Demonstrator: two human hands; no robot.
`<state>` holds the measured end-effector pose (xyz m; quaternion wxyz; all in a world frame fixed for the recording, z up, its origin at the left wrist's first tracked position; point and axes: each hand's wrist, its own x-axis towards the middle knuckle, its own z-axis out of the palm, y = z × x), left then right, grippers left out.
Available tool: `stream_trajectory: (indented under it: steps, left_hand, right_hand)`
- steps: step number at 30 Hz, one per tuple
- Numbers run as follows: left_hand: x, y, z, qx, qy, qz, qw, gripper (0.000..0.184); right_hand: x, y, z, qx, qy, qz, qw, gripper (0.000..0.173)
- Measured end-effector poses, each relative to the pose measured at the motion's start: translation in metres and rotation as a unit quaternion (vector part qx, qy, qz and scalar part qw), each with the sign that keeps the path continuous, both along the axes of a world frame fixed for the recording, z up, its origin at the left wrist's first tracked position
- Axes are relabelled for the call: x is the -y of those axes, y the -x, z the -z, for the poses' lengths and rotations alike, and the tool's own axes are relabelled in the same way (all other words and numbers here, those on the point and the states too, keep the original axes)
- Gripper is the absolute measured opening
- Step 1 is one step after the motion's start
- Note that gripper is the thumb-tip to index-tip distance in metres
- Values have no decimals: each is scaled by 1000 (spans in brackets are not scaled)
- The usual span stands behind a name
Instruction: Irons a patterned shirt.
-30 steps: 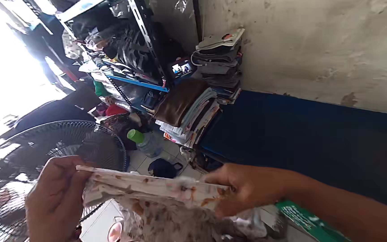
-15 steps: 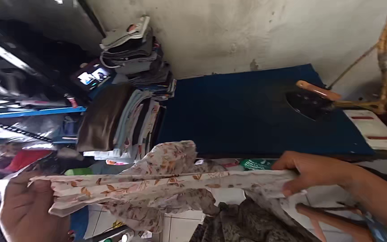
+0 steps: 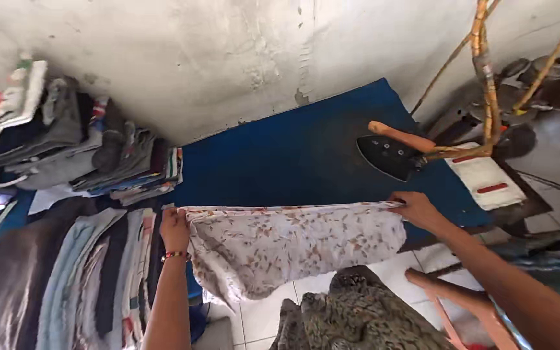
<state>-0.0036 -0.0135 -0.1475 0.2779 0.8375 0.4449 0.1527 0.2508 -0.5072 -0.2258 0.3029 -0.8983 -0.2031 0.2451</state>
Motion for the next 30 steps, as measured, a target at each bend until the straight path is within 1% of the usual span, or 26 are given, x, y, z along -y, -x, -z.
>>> stream_trajectory:
  steps: [2,5,7,9,11,13,14,16,18,19,20,22,26,28,30]
  left_hand:
    - [-21,-29,18,-50,-8,-21,998,39]
    - [-44,-55,40,-126,4,-38,991,39]
    - [-51,-65,53,-164,30,-31,986,39]
    - [-53,-73,64,-190,49,-22,980,39]
    - [-57,-79,75,-208,67,-11,976,39]
    - [-62,-84,84,-232,89,6,969,39]
    - [-65,-87,88,-245,99,16,964,39]
    - [-70,-92,94,-265,116,29,957,39]
    - [-72,-93,99,-267,131,40,954,38]
    - [-74,-92,103,-261,139,43,954,37]
    - [-75,-90,106,-254,145,46,955,37]
    - [-77,-88,110,-233,159,51,958,36]
    - [-78,-82,116,-211,173,65,960,36]
    - [-79,-81,117,-206,175,66,961,36]
    - [-79,-79,119,-194,175,66,963,35]
  right_hand:
    - [-5,-26,18,-49,-18,19,998,25]
    - [-5,-52,36,-160,-41,-7,986,32]
    - [-2,-57,44,-244,-76,-9,967,35]
    - [0,-56,48,-314,-112,12,943,35]
    - [-2,-51,50,-348,-118,52,929,31]
    - [-10,-42,52,-338,-95,115,929,25]
    - [-16,-38,51,-319,-72,154,932,25]
    - [-28,-29,51,-255,-15,212,943,36]
    - [-37,-16,45,-190,50,213,957,52]
    - [-43,-10,39,-173,81,204,960,57]
    - [-47,-2,35,-162,107,196,961,59]
    - [-55,11,30,-158,131,193,959,55]
    - [-60,22,29,-186,99,228,951,36]
    - [-62,21,28,-199,96,237,946,33]
    - [-63,20,29,-197,108,218,950,32]
